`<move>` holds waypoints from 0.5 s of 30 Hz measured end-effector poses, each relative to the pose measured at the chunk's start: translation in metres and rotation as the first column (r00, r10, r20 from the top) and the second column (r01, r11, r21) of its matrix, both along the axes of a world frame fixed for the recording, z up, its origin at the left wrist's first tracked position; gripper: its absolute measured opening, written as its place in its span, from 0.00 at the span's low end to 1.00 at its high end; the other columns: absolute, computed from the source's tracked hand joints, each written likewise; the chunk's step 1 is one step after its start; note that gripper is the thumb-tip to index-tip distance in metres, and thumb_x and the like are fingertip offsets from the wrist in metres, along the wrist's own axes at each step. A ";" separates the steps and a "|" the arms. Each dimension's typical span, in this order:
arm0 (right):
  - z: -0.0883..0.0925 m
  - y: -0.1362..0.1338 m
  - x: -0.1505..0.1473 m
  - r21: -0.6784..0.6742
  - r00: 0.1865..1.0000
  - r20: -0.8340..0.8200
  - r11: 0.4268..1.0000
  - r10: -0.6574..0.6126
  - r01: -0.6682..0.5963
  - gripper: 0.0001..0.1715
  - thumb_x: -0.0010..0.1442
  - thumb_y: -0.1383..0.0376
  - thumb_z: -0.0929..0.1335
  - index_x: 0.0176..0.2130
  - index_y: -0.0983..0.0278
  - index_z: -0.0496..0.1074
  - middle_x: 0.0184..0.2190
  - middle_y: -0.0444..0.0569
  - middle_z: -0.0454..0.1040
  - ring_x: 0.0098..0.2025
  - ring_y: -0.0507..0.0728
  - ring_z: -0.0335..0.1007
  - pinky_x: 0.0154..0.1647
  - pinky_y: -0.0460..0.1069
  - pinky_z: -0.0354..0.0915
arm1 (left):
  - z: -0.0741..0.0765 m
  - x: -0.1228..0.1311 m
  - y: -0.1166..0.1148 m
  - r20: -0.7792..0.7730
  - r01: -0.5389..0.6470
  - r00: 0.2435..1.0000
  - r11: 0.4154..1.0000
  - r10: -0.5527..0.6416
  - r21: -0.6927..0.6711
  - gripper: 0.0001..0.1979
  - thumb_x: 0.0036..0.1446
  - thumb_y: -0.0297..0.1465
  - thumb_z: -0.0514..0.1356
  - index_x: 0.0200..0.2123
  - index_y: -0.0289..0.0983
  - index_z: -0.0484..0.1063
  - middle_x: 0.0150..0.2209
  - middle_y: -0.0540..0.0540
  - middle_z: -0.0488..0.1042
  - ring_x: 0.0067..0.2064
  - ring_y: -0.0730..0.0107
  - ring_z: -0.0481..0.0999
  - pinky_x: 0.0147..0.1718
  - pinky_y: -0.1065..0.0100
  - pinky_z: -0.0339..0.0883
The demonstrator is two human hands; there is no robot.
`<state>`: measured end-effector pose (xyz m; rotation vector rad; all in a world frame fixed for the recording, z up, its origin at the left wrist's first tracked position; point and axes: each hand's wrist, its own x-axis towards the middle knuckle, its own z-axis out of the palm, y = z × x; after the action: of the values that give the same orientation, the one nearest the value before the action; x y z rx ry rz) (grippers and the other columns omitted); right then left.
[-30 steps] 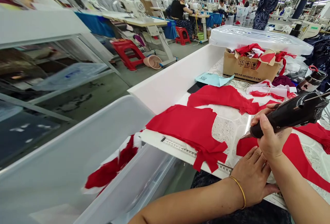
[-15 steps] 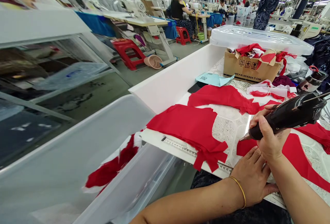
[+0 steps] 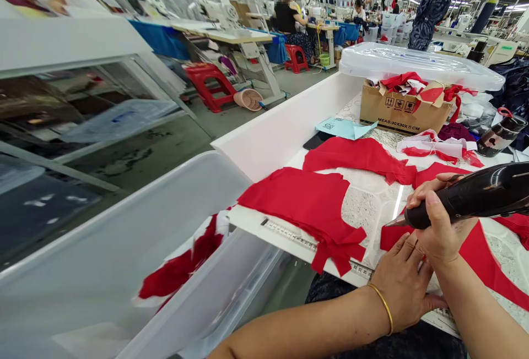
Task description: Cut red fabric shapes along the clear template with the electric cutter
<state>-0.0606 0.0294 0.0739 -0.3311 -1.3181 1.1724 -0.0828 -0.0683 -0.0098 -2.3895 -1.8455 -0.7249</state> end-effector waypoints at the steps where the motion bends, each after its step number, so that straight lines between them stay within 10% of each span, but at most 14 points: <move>1: -0.001 -0.001 0.000 -0.002 1.000 0.011 1.000 0.004 -0.004 0.14 0.60 0.61 0.73 0.44 0.59 0.68 0.23 0.37 0.70 0.21 0.52 0.68 0.26 0.50 0.68 | -0.001 0.000 0.000 -0.001 -0.006 1.000 1.000 0.006 -0.009 0.39 0.68 0.55 0.55 0.66 0.28 0.62 0.65 0.29 0.67 0.67 0.45 0.65 0.67 0.48 0.58; 15: -0.006 -0.004 -0.001 -0.023 0.999 0.015 0.999 0.040 -0.040 0.14 0.61 0.59 0.73 0.44 0.59 0.68 0.23 0.37 0.71 0.22 0.51 0.69 0.24 0.47 0.67 | -0.010 0.004 0.001 0.013 -0.048 0.999 0.999 0.048 -0.013 0.37 0.69 0.55 0.53 0.67 0.32 0.63 0.65 0.30 0.69 0.67 0.43 0.65 0.67 0.43 0.55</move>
<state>-0.0621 0.0256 0.0677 -0.3326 -1.3312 1.2215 -0.0786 -0.0669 -0.0195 -2.3448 -1.9111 -0.7285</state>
